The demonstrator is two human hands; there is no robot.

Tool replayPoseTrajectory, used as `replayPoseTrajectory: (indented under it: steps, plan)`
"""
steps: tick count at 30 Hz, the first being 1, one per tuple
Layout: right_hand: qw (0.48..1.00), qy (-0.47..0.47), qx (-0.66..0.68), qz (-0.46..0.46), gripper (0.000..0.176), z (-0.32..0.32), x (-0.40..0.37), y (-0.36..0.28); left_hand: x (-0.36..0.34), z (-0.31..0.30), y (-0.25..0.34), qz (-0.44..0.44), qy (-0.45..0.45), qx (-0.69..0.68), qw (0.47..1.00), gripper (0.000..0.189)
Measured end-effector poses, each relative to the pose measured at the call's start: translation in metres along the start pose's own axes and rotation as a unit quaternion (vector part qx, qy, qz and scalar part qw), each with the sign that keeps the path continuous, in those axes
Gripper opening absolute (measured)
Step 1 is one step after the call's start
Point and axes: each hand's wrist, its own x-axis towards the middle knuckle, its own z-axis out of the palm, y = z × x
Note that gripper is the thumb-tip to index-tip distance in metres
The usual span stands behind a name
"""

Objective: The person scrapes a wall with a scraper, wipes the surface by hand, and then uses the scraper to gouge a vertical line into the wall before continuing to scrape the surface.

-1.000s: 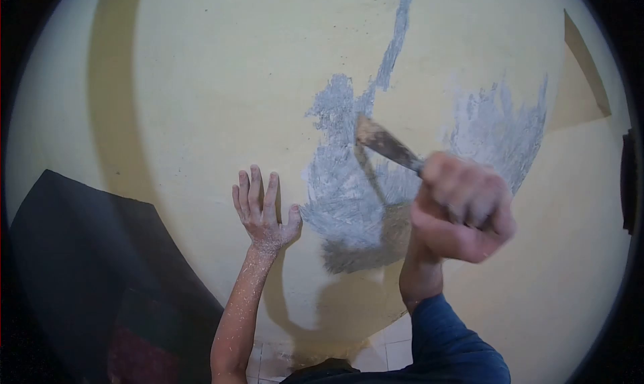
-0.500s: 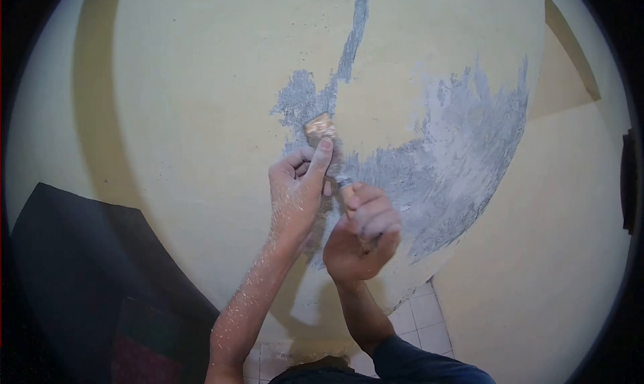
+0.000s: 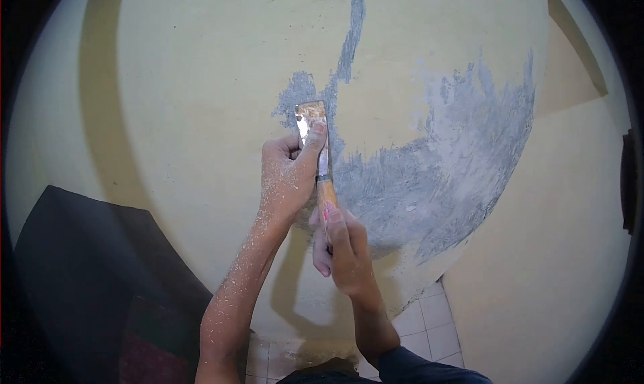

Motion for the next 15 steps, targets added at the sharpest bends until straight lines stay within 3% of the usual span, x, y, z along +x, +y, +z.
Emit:
replayPoseTrajectory:
  steps: [5,10,15]
  plan:
    - [0.975,0.053,-0.206,-0.067,0.034,0.012,0.014,0.006,0.008,0.008,0.001,0.034,0.049,0.037,0.998,0.049]
    - [0.965,0.056,-0.233,-0.112,0.034,0.021,0.008,0.003,0.007,0.002,-0.017,0.053,0.073,0.072,0.993,0.049]
    - [0.971,0.044,-0.212,-0.100,0.034,0.020,0.007,-0.001,0.006,0.005,-0.008,0.049,0.090,0.066,0.992,0.049]
